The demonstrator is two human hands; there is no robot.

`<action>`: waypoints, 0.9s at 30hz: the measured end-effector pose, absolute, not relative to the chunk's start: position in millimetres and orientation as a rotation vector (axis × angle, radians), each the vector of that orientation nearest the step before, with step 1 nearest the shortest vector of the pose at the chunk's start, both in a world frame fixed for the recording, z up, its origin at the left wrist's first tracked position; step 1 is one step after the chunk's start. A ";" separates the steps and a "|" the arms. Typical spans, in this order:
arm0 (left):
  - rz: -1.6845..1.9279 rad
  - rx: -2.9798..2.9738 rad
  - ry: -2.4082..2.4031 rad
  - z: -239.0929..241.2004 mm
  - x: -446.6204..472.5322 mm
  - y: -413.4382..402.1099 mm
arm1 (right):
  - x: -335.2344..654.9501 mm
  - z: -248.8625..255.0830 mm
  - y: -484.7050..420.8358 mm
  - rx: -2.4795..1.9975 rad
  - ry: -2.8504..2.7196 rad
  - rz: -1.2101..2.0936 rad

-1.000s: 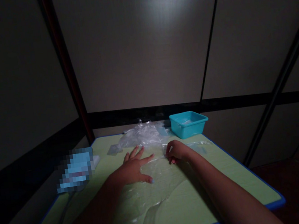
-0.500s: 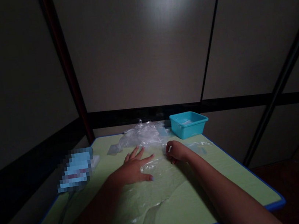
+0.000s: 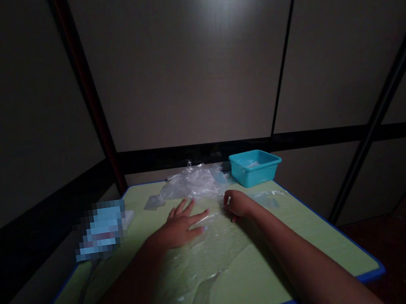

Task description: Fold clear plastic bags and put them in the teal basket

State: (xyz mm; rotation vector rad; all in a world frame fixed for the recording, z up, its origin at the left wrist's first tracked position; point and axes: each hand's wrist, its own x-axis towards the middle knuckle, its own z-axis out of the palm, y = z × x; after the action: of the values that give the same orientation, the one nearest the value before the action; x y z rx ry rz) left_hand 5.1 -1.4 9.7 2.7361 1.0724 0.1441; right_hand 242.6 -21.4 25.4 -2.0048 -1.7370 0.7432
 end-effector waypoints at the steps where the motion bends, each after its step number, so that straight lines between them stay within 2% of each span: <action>1: 0.141 2.730 1.070 10.4 5.1 -1.8 | 242.4 25.7 -21.5 -2.009 -1.738 0.735; 9: 0.131 2.744 1.023 10.9 3.8 -1.1 | 243.9 25.2 -20.7 -2.005 -1.730 0.672; 27: 0.130 2.733 0.985 12.1 4.5 -0.3 | 247.9 21.4 -13.9 -1.969 -1.567 0.763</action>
State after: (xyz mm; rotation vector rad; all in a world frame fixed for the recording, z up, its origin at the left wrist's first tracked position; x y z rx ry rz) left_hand 4.5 -0.3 12.1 2.7329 0.9848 0.1303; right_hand 247.9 -13.9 21.4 -1.9694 -1.5671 0.7627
